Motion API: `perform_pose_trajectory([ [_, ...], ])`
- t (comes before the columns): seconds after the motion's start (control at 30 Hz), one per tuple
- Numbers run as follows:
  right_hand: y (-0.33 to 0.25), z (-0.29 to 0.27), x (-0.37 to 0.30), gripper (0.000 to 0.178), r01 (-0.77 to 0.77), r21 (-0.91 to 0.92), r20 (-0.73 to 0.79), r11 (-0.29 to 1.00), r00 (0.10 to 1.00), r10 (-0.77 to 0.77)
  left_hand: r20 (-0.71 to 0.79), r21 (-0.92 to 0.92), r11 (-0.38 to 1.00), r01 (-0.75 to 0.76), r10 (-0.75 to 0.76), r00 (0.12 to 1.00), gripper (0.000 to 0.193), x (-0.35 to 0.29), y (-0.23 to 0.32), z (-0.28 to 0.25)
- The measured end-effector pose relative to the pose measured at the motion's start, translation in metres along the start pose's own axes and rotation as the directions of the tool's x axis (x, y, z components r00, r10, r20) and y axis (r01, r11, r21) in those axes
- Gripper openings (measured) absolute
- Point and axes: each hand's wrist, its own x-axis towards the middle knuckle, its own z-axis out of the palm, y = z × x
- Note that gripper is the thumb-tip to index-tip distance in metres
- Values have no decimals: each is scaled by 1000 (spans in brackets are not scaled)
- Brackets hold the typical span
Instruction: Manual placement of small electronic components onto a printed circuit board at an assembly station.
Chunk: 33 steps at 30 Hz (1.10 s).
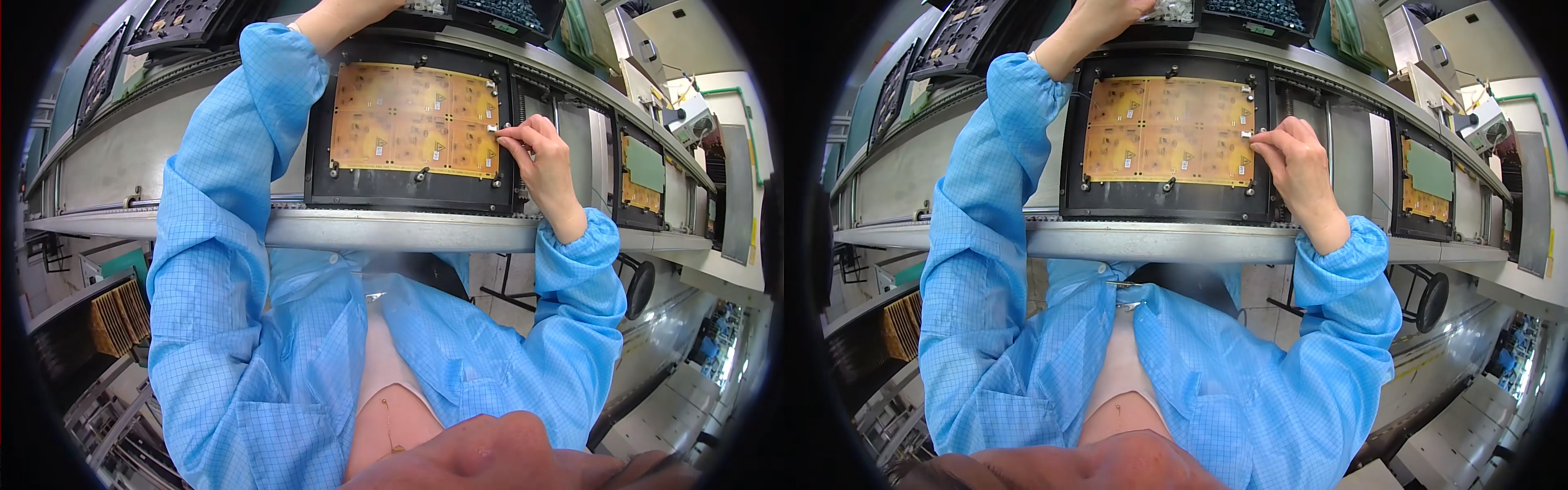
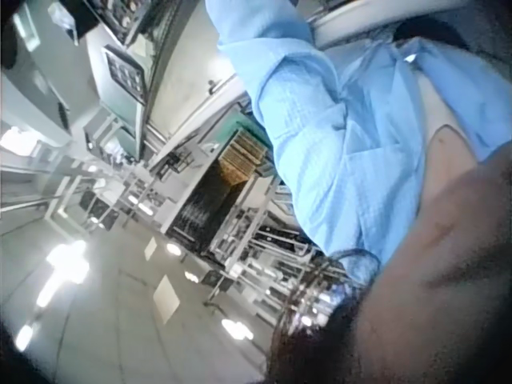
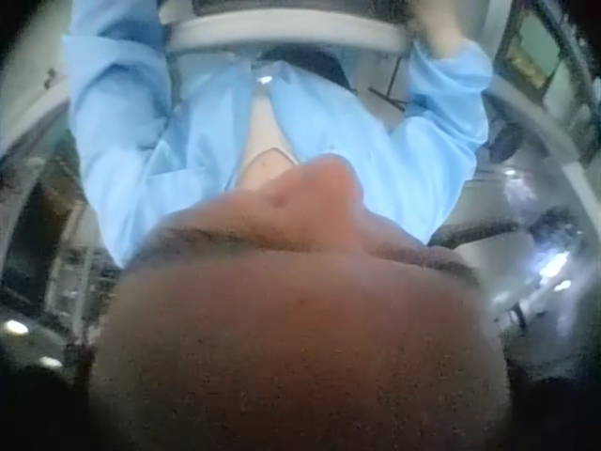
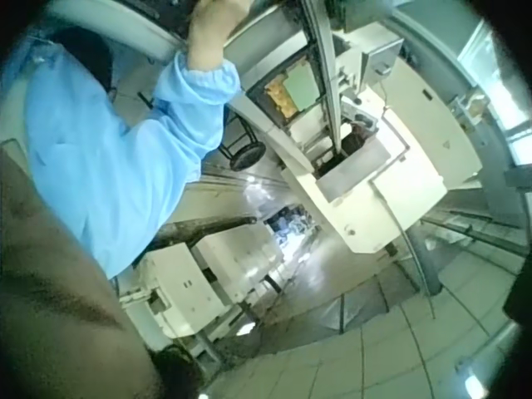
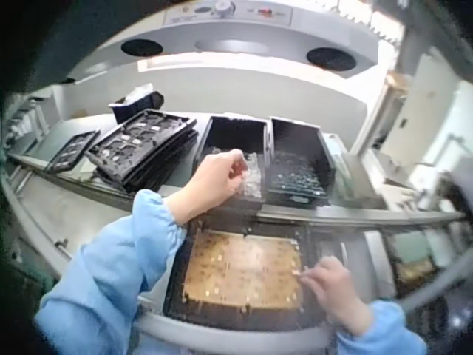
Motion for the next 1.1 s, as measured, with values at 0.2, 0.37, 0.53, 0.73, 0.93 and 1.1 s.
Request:
perform_pose_trajectory([
  [0.2,-7,1,1,8,-6,-54,-27,999,1000,5,43,-98,990,100,-97,994,15,-3,3,-9],
  [0.37,-12,3,-1,6,12,-119,-67,993,998,-21,20,-64,995,79,-78,997,14,-3,8,-15],
  [0.53,-14,1,-3,8,91,-134,-91,987,990,-103,-43,-78,996,45,-48,998,13,-4,6,-13],
  [0.73,-10,0,-3,9,149,-111,-73,983,985,-157,-69,-92,996,18,-24,997,12,-5,3,-9],
  [0.93,2,-15,-11,13,-156,-58,-199,986,970,142,38,-112,981,161,-158,987,12,-4,4,-16],
  [1.1,-3,-5,-17,24,-366,99,-18,925,929,370,132,-371,886,277,-245,960,12,-18,7,-24],
])
